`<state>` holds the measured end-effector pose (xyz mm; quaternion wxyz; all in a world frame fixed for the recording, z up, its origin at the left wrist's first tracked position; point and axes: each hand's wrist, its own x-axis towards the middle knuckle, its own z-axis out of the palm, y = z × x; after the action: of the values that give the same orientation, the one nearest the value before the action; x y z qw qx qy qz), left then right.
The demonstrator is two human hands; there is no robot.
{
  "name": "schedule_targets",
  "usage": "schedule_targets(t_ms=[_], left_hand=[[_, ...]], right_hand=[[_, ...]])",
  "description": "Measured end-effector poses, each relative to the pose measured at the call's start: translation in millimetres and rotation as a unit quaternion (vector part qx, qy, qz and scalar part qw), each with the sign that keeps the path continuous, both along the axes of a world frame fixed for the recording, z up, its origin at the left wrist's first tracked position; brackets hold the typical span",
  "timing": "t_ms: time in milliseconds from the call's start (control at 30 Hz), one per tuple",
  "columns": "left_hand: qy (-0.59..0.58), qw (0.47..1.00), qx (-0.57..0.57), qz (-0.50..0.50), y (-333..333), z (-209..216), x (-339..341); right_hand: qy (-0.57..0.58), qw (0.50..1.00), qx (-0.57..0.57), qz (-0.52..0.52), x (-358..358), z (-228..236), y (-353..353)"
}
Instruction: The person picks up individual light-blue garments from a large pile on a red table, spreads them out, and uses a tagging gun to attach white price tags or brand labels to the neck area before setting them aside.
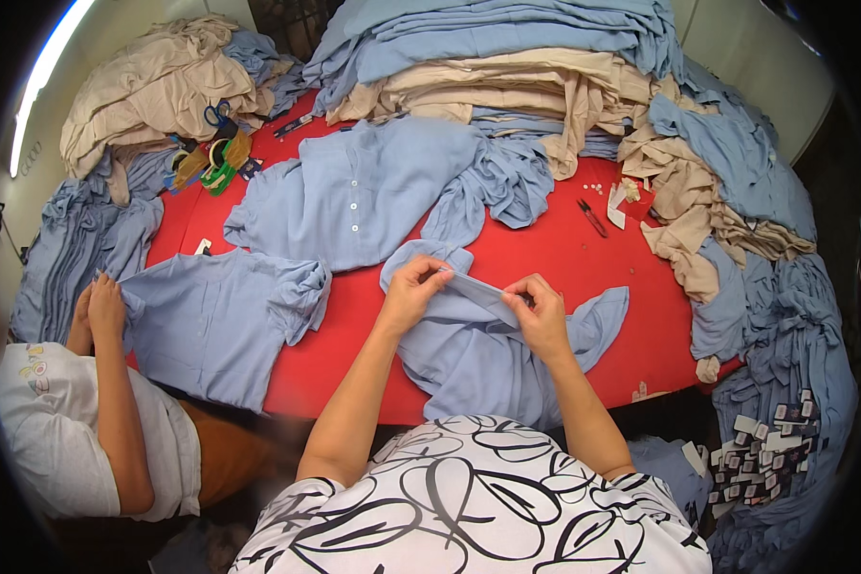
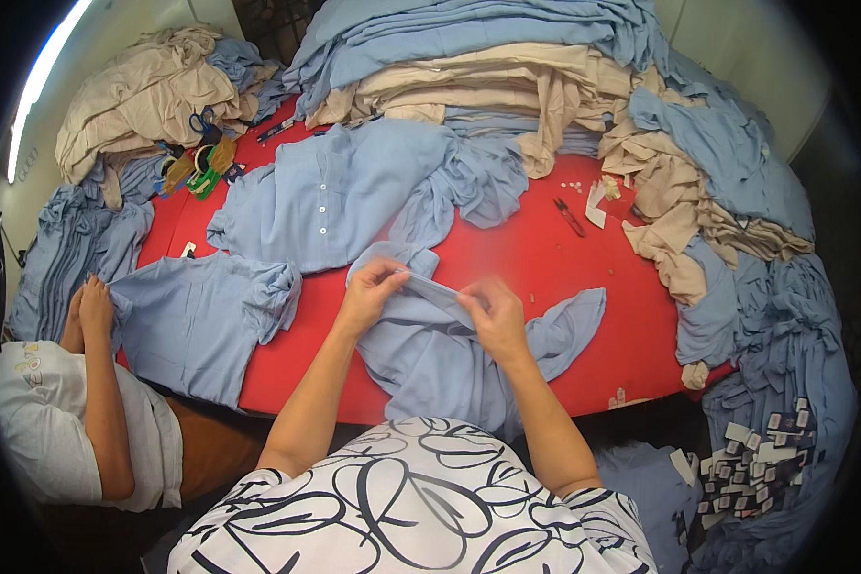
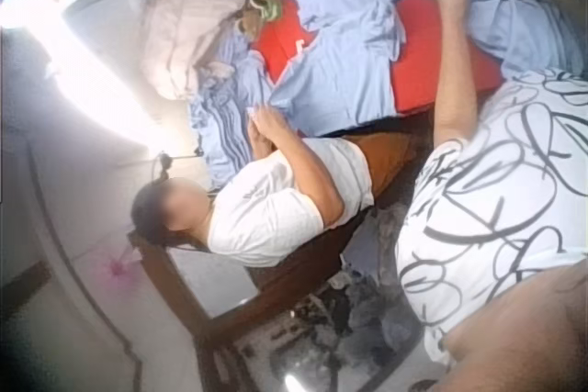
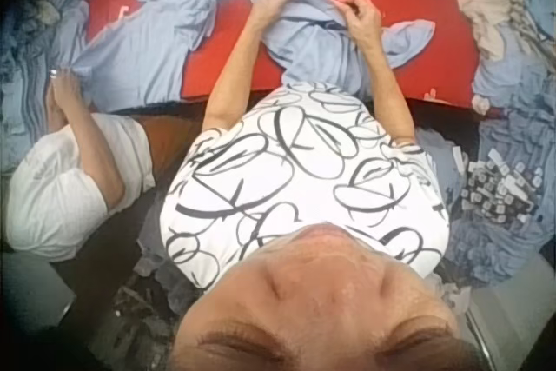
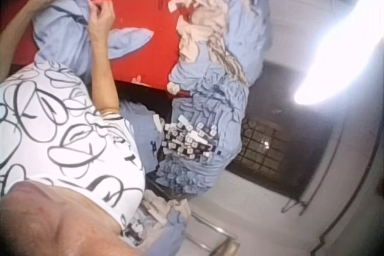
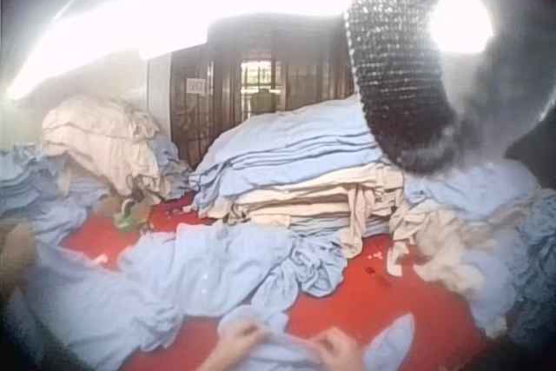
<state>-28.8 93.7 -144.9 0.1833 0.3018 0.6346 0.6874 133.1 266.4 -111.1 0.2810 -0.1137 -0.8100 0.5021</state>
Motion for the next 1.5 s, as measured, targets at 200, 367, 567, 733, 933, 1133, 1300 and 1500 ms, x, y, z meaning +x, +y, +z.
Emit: schedule_targets(t_ms=[200,367,567,733,933,1133,1300,1500], left_hand=[[-0.036,0.997,-0.037,-0.050,0.1,18.2,4.2],[-0.067,0.997,0.039,-0.031,4.3,8.0,5.4],[-0.039,0.999,-0.019,-0.020,3.9,8.3,7.5],[-0.028,0.998,-0.044,0.022,5.5,7.0,10.2],[-0.029,0.999,-0.040,-0.003,1.9,8.6,10.6],[-0.139,0.988,0.022,-0.068,-5.6,-2.5,5.0],[-0.200,0.975,-0.017,-0.093,-7.1,-1.7,-0.6],[-0.110,0.989,-0.013,-0.102,-12.5,2.6,1.6]], right_hand=[[-0.049,0.998,-0.031,-0.008,6.1,-9.6,2.6],[-0.038,0.997,-0.062,-0.011,6.3,-17.9,1.1],[-0.038,0.997,-0.063,-0.017,9.5,-20.1,1.3],[-0.047,0.994,-0.099,0.003,11.2,-14.8,-6.0],[-0.060,0.998,-0.012,-0.017,13.8,-1.6,-11.8],[-0.009,1.000,0.002,-0.024,14.0,-3.1,-5.5],[-0.043,0.999,-0.001,-0.003,9.8,-7.0,5.1],[-0.032,0.999,-0.027,0.004,13.9,-10.5,-2.1]])
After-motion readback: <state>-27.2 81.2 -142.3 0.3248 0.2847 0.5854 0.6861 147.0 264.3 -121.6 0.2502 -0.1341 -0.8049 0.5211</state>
